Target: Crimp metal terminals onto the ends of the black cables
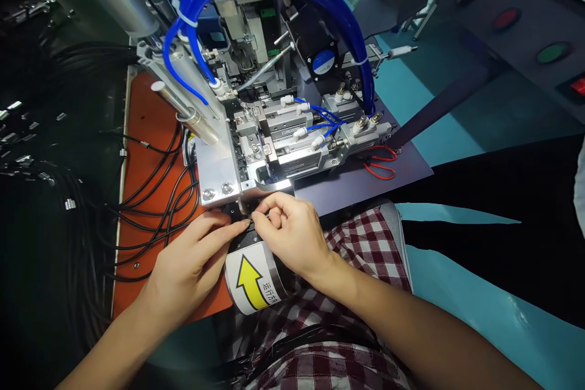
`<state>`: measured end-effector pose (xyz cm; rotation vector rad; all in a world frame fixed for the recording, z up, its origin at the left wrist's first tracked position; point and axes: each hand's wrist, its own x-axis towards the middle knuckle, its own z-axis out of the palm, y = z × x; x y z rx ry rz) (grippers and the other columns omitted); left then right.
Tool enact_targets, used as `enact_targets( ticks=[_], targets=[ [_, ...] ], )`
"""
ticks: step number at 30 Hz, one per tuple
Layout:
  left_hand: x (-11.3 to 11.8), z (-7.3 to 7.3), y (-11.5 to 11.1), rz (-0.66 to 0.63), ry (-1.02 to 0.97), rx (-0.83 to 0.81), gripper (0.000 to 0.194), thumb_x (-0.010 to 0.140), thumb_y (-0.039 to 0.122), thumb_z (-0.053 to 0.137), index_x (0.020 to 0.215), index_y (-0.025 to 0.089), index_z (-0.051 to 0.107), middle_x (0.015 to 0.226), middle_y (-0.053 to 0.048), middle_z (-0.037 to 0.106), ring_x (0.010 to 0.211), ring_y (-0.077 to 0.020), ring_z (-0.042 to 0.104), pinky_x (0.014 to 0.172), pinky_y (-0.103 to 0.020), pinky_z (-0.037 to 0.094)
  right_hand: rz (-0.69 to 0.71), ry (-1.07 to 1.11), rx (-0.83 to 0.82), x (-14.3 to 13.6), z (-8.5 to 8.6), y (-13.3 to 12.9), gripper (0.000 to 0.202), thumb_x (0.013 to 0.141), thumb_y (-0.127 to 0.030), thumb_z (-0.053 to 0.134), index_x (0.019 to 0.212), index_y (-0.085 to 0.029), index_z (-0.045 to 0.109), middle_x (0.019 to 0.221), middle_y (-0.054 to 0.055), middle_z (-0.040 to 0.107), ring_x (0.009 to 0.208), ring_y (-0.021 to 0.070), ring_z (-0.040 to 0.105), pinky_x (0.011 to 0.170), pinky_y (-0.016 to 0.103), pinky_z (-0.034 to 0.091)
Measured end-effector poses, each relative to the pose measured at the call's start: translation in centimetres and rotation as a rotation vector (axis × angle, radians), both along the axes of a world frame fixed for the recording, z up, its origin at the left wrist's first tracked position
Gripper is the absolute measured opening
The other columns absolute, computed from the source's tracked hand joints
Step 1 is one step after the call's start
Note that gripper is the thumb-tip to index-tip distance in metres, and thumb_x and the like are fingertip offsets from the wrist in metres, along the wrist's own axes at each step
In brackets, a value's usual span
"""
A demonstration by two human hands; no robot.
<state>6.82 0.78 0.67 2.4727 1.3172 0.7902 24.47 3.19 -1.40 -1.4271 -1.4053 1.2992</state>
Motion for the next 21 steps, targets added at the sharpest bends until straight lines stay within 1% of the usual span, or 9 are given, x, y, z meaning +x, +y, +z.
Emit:
enact_targets(
  ticks=[2, 4, 7, 9, 15, 17, 19, 21],
  targets=[
    [0.0, -0.1, 0.0, -0.002, -0.005, -0.008, 0.027, 0.089, 0.004, 0.044, 0.105, 0.010, 0.065, 0.093, -0.007, 0.060, 0.084, -0.0120, 0.062, 0.073, -0.018, 0.052, -0.010, 0.038, -0.031, 0.1, -0.1, 0.0, 0.011, 0.078, -0.027, 0.062, 0.072, -0.019, 0.059, 0.061, -0.002, 0.053, 0.053, 0.0111, 0.046, 0.052, 0.025, 0.038],
    [0.0, -0.1, -0.1, -0.003, -0.005, -0.011, 0.026, 0.089, 0.005, 0.044, 0.105, 0.011, 0.064, 0.093, -0.008, 0.061, 0.085, -0.0126, 0.062, 0.075, -0.019, 0.052, -0.016, 0.105, -0.116, 0.3, -0.1, 0.2, 0.013, 0.076, -0.030, 0.065, 0.072, -0.018, 0.060, 0.058, -0.003, 0.052, 0.053, 0.0113, 0.046, 0.052, 0.025, 0.038],
    [0.0, -0.1, 0.0, -0.005, -0.004, 0.007, 0.026, 0.090, 0.006, 0.044, 0.104, 0.011, 0.064, 0.093, -0.008, 0.061, 0.086, -0.0130, 0.062, 0.075, -0.019, 0.053, -0.023, 0.231, -0.276, 0.6, 0.2, 0.5, 0.017, 0.073, -0.032, 0.069, 0.070, -0.016, 0.062, 0.062, -0.001, 0.058, 0.058, 0.0127, 0.052, 0.056, 0.026, 0.043],
    [0.1, 0.0, 0.0, -0.004, -0.005, 0.014, 0.026, 0.090, 0.006, 0.043, 0.104, 0.011, 0.064, 0.093, -0.008, 0.062, 0.086, -0.0131, 0.063, 0.074, -0.020, 0.053, -0.027, 0.283, -0.350, 0.7, 0.4, 0.7, 0.017, 0.071, -0.032, 0.070, 0.069, -0.016, 0.063, 0.064, 0.000, 0.061, 0.060, 0.0130, 0.054, 0.060, 0.027, 0.045],
    [0.1, 0.0, 0.0, 0.003, -0.018, -0.003, 0.027, 0.090, 0.008, 0.042, 0.104, 0.014, 0.064, 0.092, -0.007, 0.062, 0.083, -0.0130, 0.063, 0.072, -0.020, 0.054, -0.023, 0.330, -0.405, 0.7, 0.4, 1.0, 0.013, 0.070, -0.028, 0.069, 0.069, -0.015, 0.064, 0.063, -0.002, 0.061, 0.060, 0.0113, 0.053, 0.061, 0.026, 0.043],
    [0.0, -0.1, -0.1, 0.002, -0.019, -0.018, 0.027, 0.090, 0.007, 0.043, 0.106, 0.013, 0.064, 0.091, -0.007, 0.061, 0.082, -0.0123, 0.063, 0.070, -0.018, 0.053, -0.023, 0.345, -0.438, 0.7, 0.4, 1.1, 0.013, 0.070, -0.027, 0.069, 0.067, -0.015, 0.064, 0.060, -0.003, 0.059, 0.056, 0.0096, 0.049, 0.056, 0.024, 0.039],
    [-0.1, -0.2, -0.1, 0.002, -0.013, -0.027, 0.028, 0.089, 0.005, 0.044, 0.106, 0.012, 0.064, 0.092, -0.007, 0.061, 0.083, -0.0125, 0.063, 0.071, -0.017, 0.053, -0.016, 0.352, -0.479, 0.7, 0.4, 1.2, 0.014, 0.071, -0.027, 0.067, 0.066, -0.014, 0.064, 0.055, -0.005, 0.053, 0.050, 0.0074, 0.040, 0.048, 0.022, 0.030],
    [-0.1, -0.2, -0.1, 0.002, -0.001, -0.026, 0.028, 0.088, 0.004, 0.044, 0.105, 0.012, 0.065, 0.093, -0.007, 0.060, 0.085, -0.0129, 0.063, 0.073, -0.018, 0.053, -0.005, 0.372, -0.521, 0.8, 0.2, 1.2, 0.016, 0.071, -0.029, 0.067, 0.065, -0.014, 0.064, 0.053, -0.006, 0.046, 0.048, 0.0065, 0.032, 0.046, 0.021, 0.022]
  ],
)
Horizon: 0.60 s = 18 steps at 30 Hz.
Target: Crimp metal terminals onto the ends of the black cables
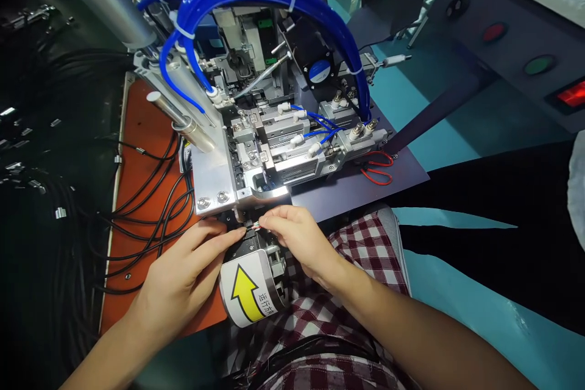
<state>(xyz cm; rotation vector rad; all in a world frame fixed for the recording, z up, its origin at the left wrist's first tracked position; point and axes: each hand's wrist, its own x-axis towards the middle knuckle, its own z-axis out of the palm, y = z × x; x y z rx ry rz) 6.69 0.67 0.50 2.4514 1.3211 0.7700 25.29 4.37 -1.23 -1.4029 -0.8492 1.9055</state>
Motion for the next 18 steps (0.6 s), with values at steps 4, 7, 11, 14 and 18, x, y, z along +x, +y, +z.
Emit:
enact_targets(
  ticks=[4, 7, 11, 14, 18],
  targets=[
    [0.0, 0.1, 0.1, 0.005, 0.010, 0.015, 0.029, 0.088, 0.004, 0.043, 0.105, 0.014, 0.064, 0.093, -0.007, 0.060, 0.084, -0.0126, 0.063, 0.072, -0.017, 0.053, -0.049, 0.046, -0.037, 0.4, -0.6, -0.2, 0.024, 0.072, -0.034, 0.069, 0.062, -0.014, 0.059, 0.054, -0.006, 0.043, 0.048, 0.0062, 0.030, 0.046, 0.022, 0.020],
    [0.0, 0.1, 0.1, 0.004, 0.008, 0.018, 0.029, 0.088, 0.004, 0.043, 0.107, 0.014, 0.063, 0.093, -0.007, 0.060, 0.085, -0.0124, 0.063, 0.072, -0.017, 0.053, -0.060, 0.045, -0.006, 0.7, -0.6, -0.5, 0.023, 0.075, -0.036, 0.067, 0.069, -0.015, 0.062, 0.059, -0.004, 0.048, 0.050, 0.0068, 0.034, 0.047, 0.022, 0.024],
    [0.0, -0.1, 0.1, 0.006, 0.007, 0.016, 0.029, 0.089, 0.005, 0.043, 0.108, 0.015, 0.062, 0.095, -0.007, 0.060, 0.084, -0.0118, 0.063, 0.073, -0.016, 0.053, -0.010, 0.027, 0.026, 0.7, 0.1, -0.7, 0.018, 0.077, -0.033, 0.065, 0.072, -0.016, 0.064, 0.065, -0.002, 0.055, 0.056, 0.0094, 0.046, 0.053, 0.022, 0.033],
    [-0.1, -0.2, 0.1, 0.004, 0.010, 0.011, 0.029, 0.090, 0.006, 0.043, 0.109, 0.016, 0.061, 0.098, -0.007, 0.059, 0.086, -0.0116, 0.063, 0.075, -0.016, 0.052, -0.007, 0.024, 0.010, 0.4, 0.6, -0.6, 0.013, 0.074, -0.029, 0.066, 0.070, -0.016, 0.064, 0.062, -0.002, 0.056, 0.055, 0.0098, 0.046, 0.052, 0.023, 0.034],
    [-0.3, -0.1, 0.1, -0.010, 0.052, -0.003, 0.029, 0.090, 0.007, 0.044, 0.113, 0.016, 0.059, 0.105, -0.008, 0.058, 0.091, -0.0120, 0.062, 0.080, -0.016, 0.051, -0.002, 0.064, -0.042, 0.4, 0.6, -0.2, 0.011, 0.071, -0.026, 0.066, 0.067, -0.015, 0.063, 0.056, -0.004, 0.050, 0.050, 0.0077, 0.038, 0.048, 0.021, 0.028]
  ],
)
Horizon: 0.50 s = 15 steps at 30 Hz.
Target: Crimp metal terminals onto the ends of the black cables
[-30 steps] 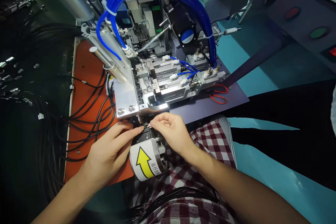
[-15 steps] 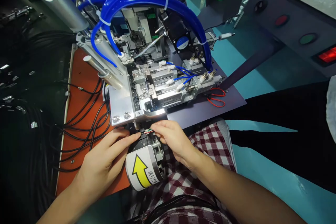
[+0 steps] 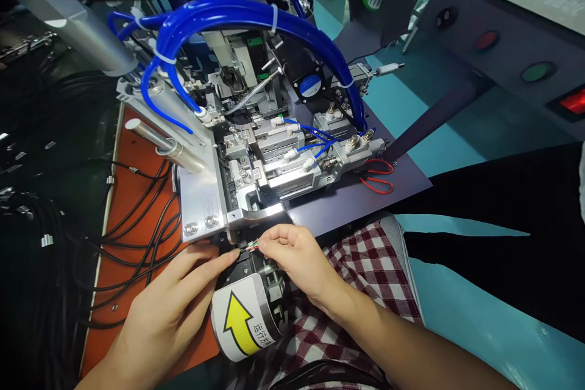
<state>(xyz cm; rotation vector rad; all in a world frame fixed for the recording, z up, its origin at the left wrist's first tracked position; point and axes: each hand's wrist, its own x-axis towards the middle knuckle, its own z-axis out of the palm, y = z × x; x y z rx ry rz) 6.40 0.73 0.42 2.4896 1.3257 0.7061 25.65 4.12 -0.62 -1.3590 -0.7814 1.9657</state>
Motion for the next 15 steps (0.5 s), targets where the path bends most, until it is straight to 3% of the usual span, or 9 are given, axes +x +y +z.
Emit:
enact_targets(
  ticks=[9, 15],
  targets=[
    [-0.39, -0.36, -0.09, -0.010, 0.058, -0.040, 0.030, 0.090, 0.006, 0.047, 0.115, 0.016, 0.059, 0.116, -0.010, 0.056, 0.103, -0.0139, 0.060, 0.090, -0.018, 0.049, 0.003, 0.096, -0.053, 0.16, -0.65, -0.21, 0.011, 0.071, -0.024, 0.065, 0.070, -0.013, 0.062, 0.056, -0.005, 0.044, 0.048, 0.0052, 0.025, 0.046, 0.023, 0.012],
    [0.12, 0.01, 0.05, -0.007, 0.010, 0.011, 0.026, 0.091, 0.005, 0.044, 0.108, 0.013, 0.062, 0.112, -0.009, 0.057, 0.103, -0.0125, 0.059, 0.092, -0.016, 0.046, 0.030, 0.109, -0.051, 0.34, -1.02, -0.20, 0.009, 0.072, -0.022, 0.063, 0.072, -0.013, 0.063, 0.056, -0.005, 0.040, 0.048, 0.0054, 0.023, 0.046, 0.024, 0.010]
  ],
)
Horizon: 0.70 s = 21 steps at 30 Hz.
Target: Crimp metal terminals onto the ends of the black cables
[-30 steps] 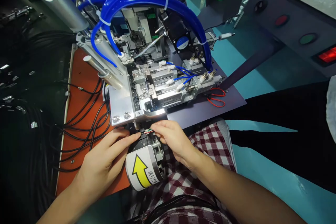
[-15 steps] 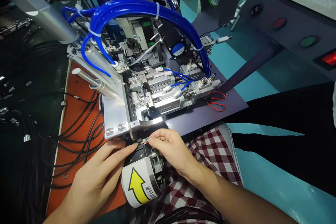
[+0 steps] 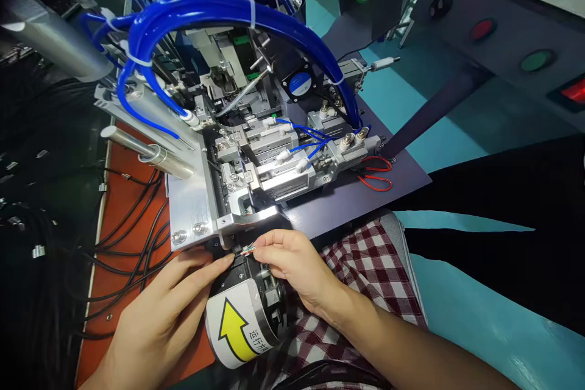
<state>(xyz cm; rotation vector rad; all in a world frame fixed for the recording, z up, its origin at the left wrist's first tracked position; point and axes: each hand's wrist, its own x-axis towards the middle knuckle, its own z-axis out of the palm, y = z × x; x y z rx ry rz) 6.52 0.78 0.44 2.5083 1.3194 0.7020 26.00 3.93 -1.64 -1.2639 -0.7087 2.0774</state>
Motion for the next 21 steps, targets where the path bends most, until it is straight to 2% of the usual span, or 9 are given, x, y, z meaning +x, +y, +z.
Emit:
enact_targets(
  ticks=[8, 12, 16, 21],
  targets=[
    [0.1, 0.2, 0.1, -0.008, 0.011, 0.016, 0.026, 0.091, 0.005, 0.044, 0.109, 0.011, 0.061, 0.110, -0.009, 0.056, 0.104, -0.0115, 0.058, 0.093, -0.014, 0.044, -0.003, -0.007, 0.008, 0.3, 0.1, -0.1, 0.010, 0.071, -0.021, 0.061, 0.074, -0.013, 0.064, 0.053, -0.006, 0.039, 0.048, 0.0053, 0.026, 0.046, 0.023, 0.014],
    [-0.1, 0.1, 0.0, -0.009, -0.008, -0.005, 0.026, 0.091, 0.005, 0.044, 0.109, 0.012, 0.062, 0.109, -0.008, 0.056, 0.103, -0.0108, 0.058, 0.092, -0.013, 0.044, -0.035, -0.051, 0.043, 0.0, 0.6, 0.2, 0.011, 0.071, -0.023, 0.060, 0.071, -0.013, 0.063, 0.054, -0.004, 0.045, 0.048, 0.0055, 0.029, 0.045, 0.022, 0.018],
    [-0.1, 0.0, -0.1, -0.006, -0.009, -0.031, 0.027, 0.091, 0.004, 0.045, 0.112, 0.012, 0.060, 0.110, -0.008, 0.055, 0.105, -0.0115, 0.057, 0.094, -0.015, 0.044, -0.040, -0.095, 0.060, -0.2, 1.0, 0.3, 0.008, 0.072, -0.021, 0.061, 0.069, -0.013, 0.062, 0.054, -0.004, 0.048, 0.048, 0.0062, 0.037, 0.045, 0.021, 0.026],
    [0.1, 0.1, 0.0, -0.008, -0.039, 0.002, 0.027, 0.090, 0.003, 0.045, 0.111, 0.011, 0.060, 0.108, -0.008, 0.056, 0.099, -0.0101, 0.058, 0.090, -0.013, 0.045, -0.065, -0.221, 0.203, -0.2, 1.1, 0.2, 0.008, 0.073, -0.022, 0.064, 0.070, -0.015, 0.062, 0.061, -0.002, 0.056, 0.056, 0.0103, 0.048, 0.052, 0.023, 0.036]
  ],
)
